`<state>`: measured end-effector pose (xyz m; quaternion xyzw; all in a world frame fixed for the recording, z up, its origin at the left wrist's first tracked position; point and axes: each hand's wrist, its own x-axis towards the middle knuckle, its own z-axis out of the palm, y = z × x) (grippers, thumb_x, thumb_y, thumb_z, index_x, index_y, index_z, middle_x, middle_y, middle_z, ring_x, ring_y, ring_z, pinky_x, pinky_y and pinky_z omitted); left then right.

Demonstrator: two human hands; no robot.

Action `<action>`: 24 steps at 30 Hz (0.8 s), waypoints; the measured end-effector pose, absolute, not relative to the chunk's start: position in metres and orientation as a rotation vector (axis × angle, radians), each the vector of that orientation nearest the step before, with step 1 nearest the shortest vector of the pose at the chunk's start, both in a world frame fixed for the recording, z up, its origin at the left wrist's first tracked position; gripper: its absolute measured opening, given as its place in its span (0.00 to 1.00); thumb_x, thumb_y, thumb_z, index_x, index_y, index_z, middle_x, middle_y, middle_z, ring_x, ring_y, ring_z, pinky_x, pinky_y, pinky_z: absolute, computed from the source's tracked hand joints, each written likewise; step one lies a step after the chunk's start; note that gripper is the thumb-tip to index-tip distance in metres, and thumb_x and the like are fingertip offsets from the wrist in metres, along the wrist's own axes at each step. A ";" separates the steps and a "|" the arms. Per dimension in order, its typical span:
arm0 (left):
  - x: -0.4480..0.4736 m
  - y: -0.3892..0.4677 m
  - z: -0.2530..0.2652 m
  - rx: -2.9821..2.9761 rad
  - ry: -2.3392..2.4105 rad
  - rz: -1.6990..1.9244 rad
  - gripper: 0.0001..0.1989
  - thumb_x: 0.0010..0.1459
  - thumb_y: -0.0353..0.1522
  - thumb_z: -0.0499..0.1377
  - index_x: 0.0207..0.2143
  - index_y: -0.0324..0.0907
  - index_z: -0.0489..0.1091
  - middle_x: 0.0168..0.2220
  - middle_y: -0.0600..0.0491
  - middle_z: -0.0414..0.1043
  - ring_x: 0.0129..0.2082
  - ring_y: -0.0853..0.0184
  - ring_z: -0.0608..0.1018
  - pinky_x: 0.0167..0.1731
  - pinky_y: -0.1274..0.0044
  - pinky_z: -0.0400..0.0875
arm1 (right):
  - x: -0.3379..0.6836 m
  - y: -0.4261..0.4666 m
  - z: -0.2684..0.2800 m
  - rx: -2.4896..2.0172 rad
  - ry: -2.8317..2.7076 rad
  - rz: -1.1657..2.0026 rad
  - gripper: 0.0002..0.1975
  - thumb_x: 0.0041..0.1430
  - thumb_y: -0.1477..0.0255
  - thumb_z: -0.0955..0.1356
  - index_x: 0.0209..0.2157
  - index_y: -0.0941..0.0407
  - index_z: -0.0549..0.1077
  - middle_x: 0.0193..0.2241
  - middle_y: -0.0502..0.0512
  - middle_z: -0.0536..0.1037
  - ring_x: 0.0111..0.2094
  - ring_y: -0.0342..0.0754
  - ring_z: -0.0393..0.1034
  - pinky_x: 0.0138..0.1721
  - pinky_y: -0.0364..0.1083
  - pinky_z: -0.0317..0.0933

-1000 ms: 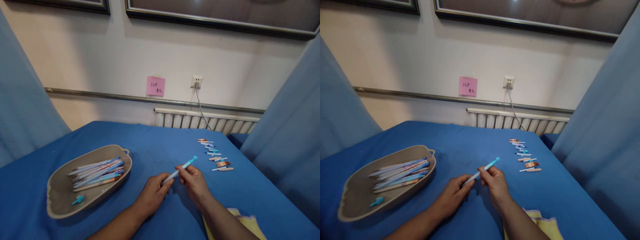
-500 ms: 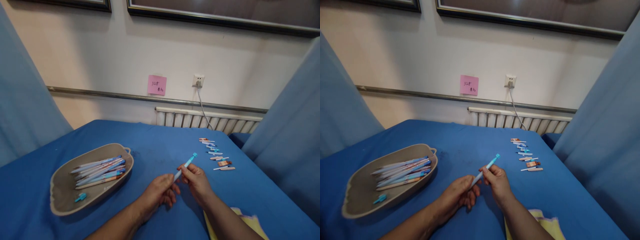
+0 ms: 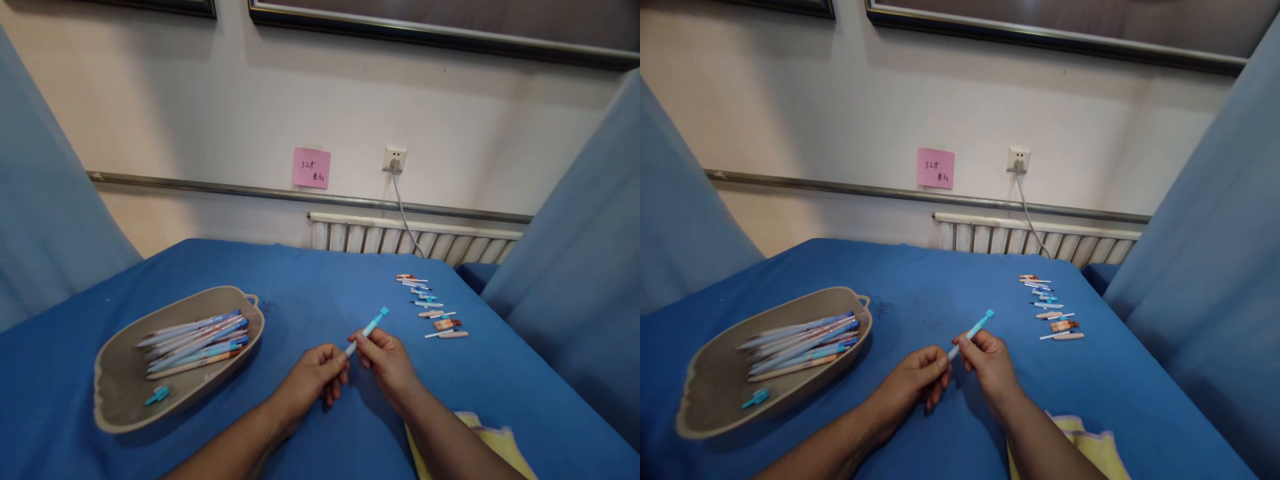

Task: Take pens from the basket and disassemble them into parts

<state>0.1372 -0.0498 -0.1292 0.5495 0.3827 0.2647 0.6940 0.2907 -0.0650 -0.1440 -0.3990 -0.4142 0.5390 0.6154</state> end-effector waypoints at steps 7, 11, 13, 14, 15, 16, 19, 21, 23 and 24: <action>0.137 -0.047 -0.131 1.187 0.809 0.582 0.21 0.51 0.50 0.57 0.32 0.40 0.64 0.21 0.56 0.69 0.13 0.75 0.66 0.13 0.83 0.57 | 0.288 -0.062 -0.142 -0.955 -0.951 1.231 0.17 0.48 0.59 0.71 0.28 0.60 0.76 0.14 0.46 0.65 0.17 0.38 0.53 0.21 0.41 0.46; 0.136 -0.041 -0.135 1.238 0.820 0.599 0.20 0.51 0.49 0.57 0.27 0.40 0.62 0.15 0.60 0.62 0.10 0.77 0.60 0.11 0.83 0.53 | 0.288 -0.059 -0.139 -0.953 -0.961 1.219 0.18 0.46 0.58 0.72 0.27 0.61 0.76 0.14 0.45 0.63 0.16 0.37 0.53 0.21 0.41 0.45; 0.136 -0.040 -0.135 1.197 0.825 0.584 0.21 0.53 0.49 0.55 0.29 0.40 0.64 0.17 0.59 0.64 0.11 0.77 0.60 0.11 0.83 0.52 | 0.289 -0.057 -0.138 -0.949 -0.927 1.204 0.18 0.47 0.58 0.71 0.27 0.61 0.76 0.14 0.45 0.64 0.17 0.37 0.53 0.21 0.41 0.45; 0.136 -0.040 -0.135 1.183 0.829 0.575 0.21 0.53 0.49 0.54 0.30 0.39 0.65 0.18 0.58 0.65 0.11 0.77 0.60 0.11 0.83 0.52 | 0.291 -0.056 -0.138 -0.944 -0.904 1.197 0.17 0.47 0.58 0.71 0.27 0.60 0.76 0.14 0.45 0.64 0.17 0.37 0.53 0.21 0.41 0.45; 0.136 -0.040 -0.135 1.177 0.831 0.565 0.21 0.53 0.49 0.54 0.30 0.39 0.65 0.18 0.59 0.65 0.11 0.77 0.60 0.11 0.83 0.52 | 0.292 -0.055 -0.139 -0.938 -0.879 1.194 0.17 0.47 0.58 0.71 0.27 0.60 0.76 0.14 0.45 0.63 0.17 0.37 0.53 0.21 0.41 0.45; 0.135 -0.040 -0.135 1.177 0.833 0.556 0.21 0.53 0.49 0.54 0.30 0.39 0.65 0.18 0.59 0.64 0.11 0.77 0.60 0.11 0.83 0.51 | 0.293 -0.054 -0.140 -0.929 -0.856 1.195 0.17 0.48 0.59 0.71 0.28 0.60 0.76 0.14 0.45 0.63 0.17 0.37 0.53 0.21 0.41 0.46; 0.135 -0.040 -0.136 1.184 0.829 0.546 0.21 0.53 0.49 0.54 0.30 0.39 0.66 0.18 0.59 0.63 0.11 0.77 0.60 0.12 0.83 0.52 | 0.296 -0.053 -0.143 -0.904 -0.792 1.201 0.16 0.48 0.60 0.71 0.27 0.60 0.76 0.15 0.45 0.63 0.18 0.37 0.53 0.22 0.41 0.46; 0.134 -0.039 -0.137 1.188 0.825 0.544 0.21 0.53 0.49 0.54 0.31 0.39 0.65 0.18 0.59 0.63 0.11 0.77 0.59 0.12 0.83 0.51 | 0.297 -0.052 -0.144 -0.892 -0.757 1.204 0.16 0.48 0.60 0.71 0.27 0.60 0.75 0.15 0.45 0.63 0.18 0.37 0.53 0.22 0.41 0.46; 0.133 -0.039 -0.137 1.184 0.823 0.542 0.20 0.53 0.49 0.54 0.31 0.39 0.65 0.19 0.60 0.63 0.11 0.77 0.59 0.11 0.83 0.51 | 0.297 -0.052 -0.144 -0.882 -0.719 1.209 0.16 0.47 0.60 0.72 0.27 0.60 0.75 0.16 0.45 0.64 0.18 0.38 0.52 0.21 0.41 0.45; 0.132 -0.038 -0.136 1.180 0.825 0.541 0.20 0.53 0.49 0.55 0.31 0.39 0.64 0.19 0.60 0.63 0.11 0.77 0.59 0.11 0.83 0.51 | 0.298 -0.052 -0.143 -0.876 -0.700 1.213 0.16 0.47 0.59 0.72 0.27 0.60 0.75 0.16 0.45 0.64 0.18 0.38 0.52 0.21 0.41 0.45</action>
